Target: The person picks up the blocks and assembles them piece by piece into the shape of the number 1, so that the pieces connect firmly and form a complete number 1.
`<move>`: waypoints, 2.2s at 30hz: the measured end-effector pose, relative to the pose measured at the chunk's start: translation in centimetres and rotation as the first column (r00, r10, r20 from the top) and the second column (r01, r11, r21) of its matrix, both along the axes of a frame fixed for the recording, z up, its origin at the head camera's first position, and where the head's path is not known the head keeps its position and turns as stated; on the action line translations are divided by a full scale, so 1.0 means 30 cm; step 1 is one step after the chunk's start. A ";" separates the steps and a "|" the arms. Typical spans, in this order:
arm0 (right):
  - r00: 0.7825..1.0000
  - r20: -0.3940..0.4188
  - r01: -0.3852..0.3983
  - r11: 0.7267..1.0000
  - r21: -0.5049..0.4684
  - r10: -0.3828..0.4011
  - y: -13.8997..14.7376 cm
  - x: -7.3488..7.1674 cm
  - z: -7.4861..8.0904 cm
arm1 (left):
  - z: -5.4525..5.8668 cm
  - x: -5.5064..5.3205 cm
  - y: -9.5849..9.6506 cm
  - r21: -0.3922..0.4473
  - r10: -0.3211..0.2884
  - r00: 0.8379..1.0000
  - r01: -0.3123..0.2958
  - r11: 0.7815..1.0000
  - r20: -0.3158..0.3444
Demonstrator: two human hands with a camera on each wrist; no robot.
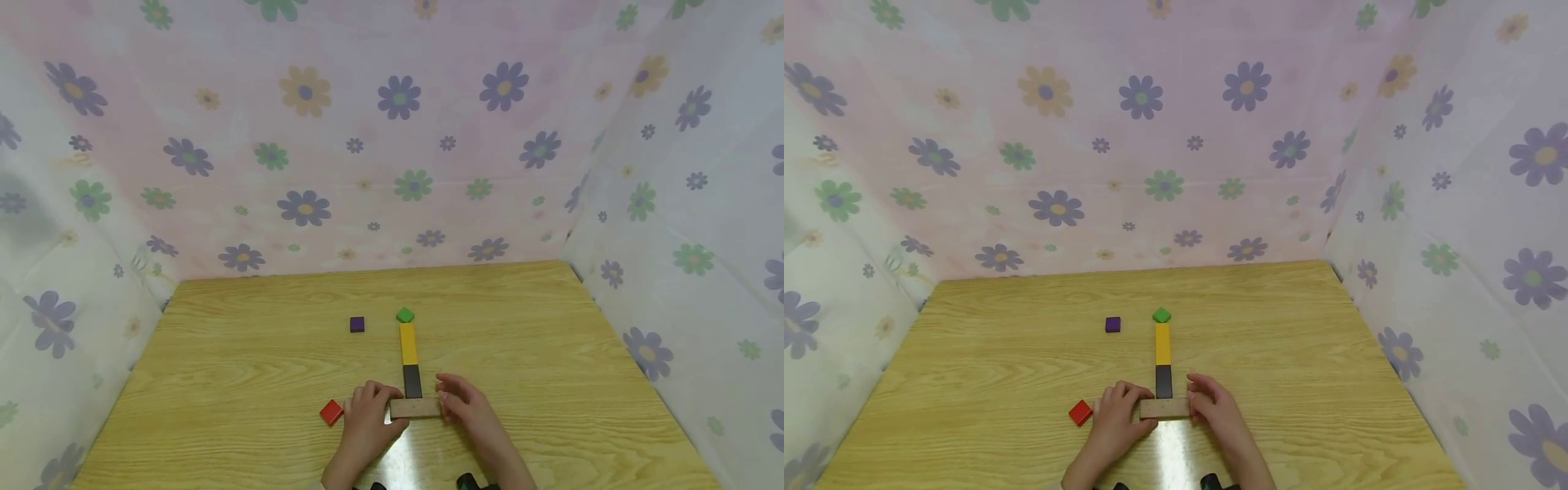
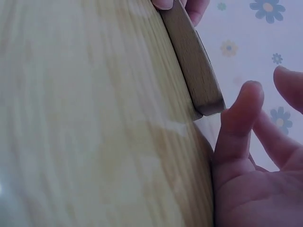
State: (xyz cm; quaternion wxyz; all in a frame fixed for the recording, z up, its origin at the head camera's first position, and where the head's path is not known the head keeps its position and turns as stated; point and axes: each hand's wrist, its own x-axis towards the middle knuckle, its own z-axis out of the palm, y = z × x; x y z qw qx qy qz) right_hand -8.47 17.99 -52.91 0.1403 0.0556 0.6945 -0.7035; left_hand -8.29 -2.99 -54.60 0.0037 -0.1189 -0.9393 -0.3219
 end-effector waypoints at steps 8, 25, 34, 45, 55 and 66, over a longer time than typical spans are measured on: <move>0.997 0.000 -0.070 0.977 0.204 0.071 -0.025 0.012 0.027 | -0.001 0.002 0.002 0.006 -0.005 1.000 0.005 1.000 0.007; 0.961 -0.142 -0.143 0.865 0.481 0.237 -0.025 0.010 -0.007 | 0.001 0.001 0.000 -0.001 -0.006 1.000 0.006 1.000 -0.001; 0.960 -0.148 -0.139 0.861 0.489 0.239 -0.027 0.011 -0.006 | -0.002 0.002 -0.001 -0.002 -0.008 1.000 0.008 1.000 -0.002; 0.956 -0.165 -0.120 0.834 0.539 0.244 -0.032 0.010 -0.006 | 0.000 0.000 -0.003 0.004 -0.015 1.000 0.015 1.000 0.010; 0.956 -0.165 -0.113 0.824 0.555 0.242 -0.035 0.014 0.002 | -0.002 0.001 -0.002 0.002 -0.013 1.000 0.013 1.000 -0.003; 0.952 -0.171 -0.117 0.820 0.560 0.253 -0.037 0.018 0.005 | -0.001 0.004 -0.008 0.002 -0.017 1.000 0.017 1.000 0.003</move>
